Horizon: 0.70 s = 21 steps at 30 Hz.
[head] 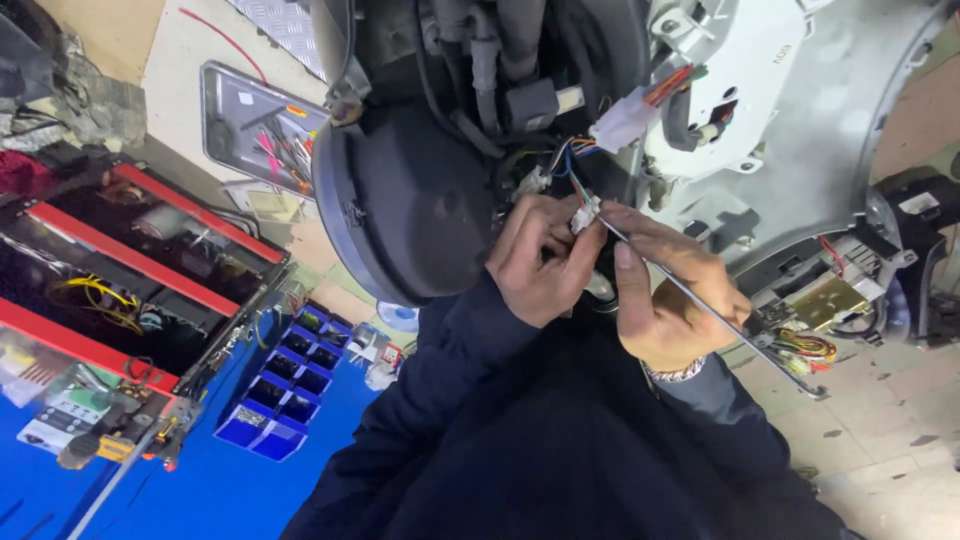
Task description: Disconnecting electrical wiring harnesses and connectors from the front of a motorcycle using a screwdriver to release tabs.
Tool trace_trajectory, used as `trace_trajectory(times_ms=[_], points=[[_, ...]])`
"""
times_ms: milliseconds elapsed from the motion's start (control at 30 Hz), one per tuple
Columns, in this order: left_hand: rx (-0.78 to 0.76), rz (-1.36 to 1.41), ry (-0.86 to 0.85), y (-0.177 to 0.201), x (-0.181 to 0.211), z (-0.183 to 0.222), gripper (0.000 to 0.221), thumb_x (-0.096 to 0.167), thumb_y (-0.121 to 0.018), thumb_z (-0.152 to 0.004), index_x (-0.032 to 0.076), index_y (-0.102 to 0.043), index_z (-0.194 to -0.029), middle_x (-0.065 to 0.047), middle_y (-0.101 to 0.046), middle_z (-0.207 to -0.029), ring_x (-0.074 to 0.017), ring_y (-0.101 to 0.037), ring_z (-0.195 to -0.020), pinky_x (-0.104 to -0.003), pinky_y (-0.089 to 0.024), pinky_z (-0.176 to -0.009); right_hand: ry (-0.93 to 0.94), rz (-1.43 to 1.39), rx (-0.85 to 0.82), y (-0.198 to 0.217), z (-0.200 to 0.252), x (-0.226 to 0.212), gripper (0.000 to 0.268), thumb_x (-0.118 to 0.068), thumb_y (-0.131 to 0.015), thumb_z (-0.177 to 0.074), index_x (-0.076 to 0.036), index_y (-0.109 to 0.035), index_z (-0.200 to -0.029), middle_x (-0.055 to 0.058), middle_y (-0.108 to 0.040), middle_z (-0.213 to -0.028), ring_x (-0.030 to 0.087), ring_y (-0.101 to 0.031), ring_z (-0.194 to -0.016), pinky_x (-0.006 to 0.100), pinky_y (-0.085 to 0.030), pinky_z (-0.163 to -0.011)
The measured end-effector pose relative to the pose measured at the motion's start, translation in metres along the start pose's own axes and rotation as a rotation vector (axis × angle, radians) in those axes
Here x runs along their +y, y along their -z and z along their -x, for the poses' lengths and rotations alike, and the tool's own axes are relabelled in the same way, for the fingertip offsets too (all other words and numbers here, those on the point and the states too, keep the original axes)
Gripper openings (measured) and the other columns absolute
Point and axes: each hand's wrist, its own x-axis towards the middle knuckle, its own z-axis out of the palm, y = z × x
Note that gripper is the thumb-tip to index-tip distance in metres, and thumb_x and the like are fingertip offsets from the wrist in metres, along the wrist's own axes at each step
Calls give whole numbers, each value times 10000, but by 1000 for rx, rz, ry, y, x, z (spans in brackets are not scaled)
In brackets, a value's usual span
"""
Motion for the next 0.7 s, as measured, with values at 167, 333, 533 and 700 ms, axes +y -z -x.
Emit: trace_trajectory(times_ms=[167, 333, 533, 700], points=[[6, 2, -21, 0, -9, 4, 191, 14, -770, -882, -54, -658, -1021, -104, -586, -722, -254, -614, -475, -272, -513, -323, 15, 39, -18, -3, -6, -4, 105, 199, -719, -876, 159, -623, -888, 349, -709, -848, 500, -754, -839, 506, -607, -742], [-43, 72, 10, 3, -13, 3, 182, 10, -755, -902, -60, -643, -1027, -100, -548, -718, -263, -615, -477, -260, -514, -329, 6, 25, -64, 3, -8, 2, 120, 207, -732, -866, 166, -619, -876, 359, -702, -841, 508, -749, -836, 528, -603, -729], [-104, 188, 72, 10, -21, 0, 173, -41, -767, -855, -106, -643, -956, -134, -582, -723, -223, -652, -457, -262, -513, -352, 106, -12, -62, -3, -6, 20, 116, 192, -745, -853, 179, -630, -844, 356, -690, -787, 496, -739, -755, 540, -603, -678], [-110, 209, 83, 10, -24, -1, 169, -43, -777, -841, -120, -647, -917, -142, -533, -673, -249, -626, -438, -233, -489, -363, 142, -69, -7, -8, 2, 31, 112, 188, -748, -852, 176, -637, -846, 363, -683, -785, 521, -730, -730, 581, -607, -661]])
